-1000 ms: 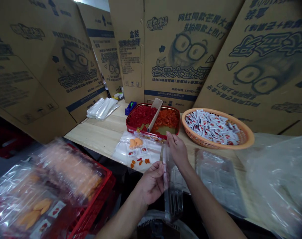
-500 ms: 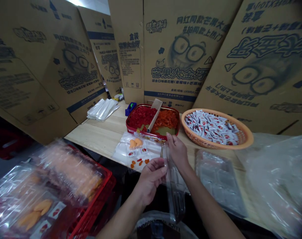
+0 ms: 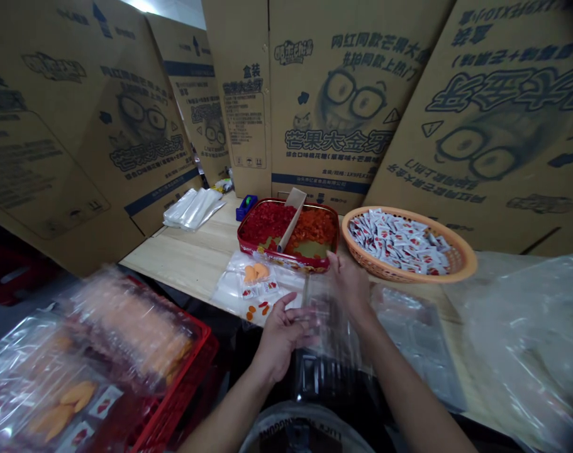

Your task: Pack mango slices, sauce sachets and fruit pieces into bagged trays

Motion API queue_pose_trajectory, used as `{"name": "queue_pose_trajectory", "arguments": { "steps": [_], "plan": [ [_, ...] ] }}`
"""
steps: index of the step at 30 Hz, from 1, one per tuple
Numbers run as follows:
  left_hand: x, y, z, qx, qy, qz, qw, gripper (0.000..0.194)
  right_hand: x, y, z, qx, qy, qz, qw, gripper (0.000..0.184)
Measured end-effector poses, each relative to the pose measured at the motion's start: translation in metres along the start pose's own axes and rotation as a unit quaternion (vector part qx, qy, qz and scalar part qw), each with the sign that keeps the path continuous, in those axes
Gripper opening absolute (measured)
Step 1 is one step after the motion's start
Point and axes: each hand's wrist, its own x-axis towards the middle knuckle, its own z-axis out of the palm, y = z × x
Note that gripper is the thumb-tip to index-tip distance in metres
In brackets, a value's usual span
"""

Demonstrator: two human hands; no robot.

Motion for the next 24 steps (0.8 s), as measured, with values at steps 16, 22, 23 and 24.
{"name": "queue_pose_trajectory", "arguments": {
  "steps": [16,22,23,24],
  "plan": [
    [0.083,0.031,-0.122,0.412,0.294,0.222,0.833,0.073,0.017,0.029,0.055,-0.087,-0.008,0.016,0.996,0.033],
    [0.076,0.021,-0.127,0.463,0.305,0.217,0.803,0.066,0.013,-0.001,0.042,0.161,-0.002,0.021,0.987,0.024],
    [0.076,0.02,-0.128,0.463,0.299,0.216,0.806,0.064,0.011,-0.012,0.044,0.251,-0.051,0.025,0.966,0.02],
    [0.076,0.019,-0.128,0.46,0.293,0.216,0.81,0.063,0.01,-0.024,0.049,0.329,-0.105,0.034,0.938,0.016]
  ]
}}
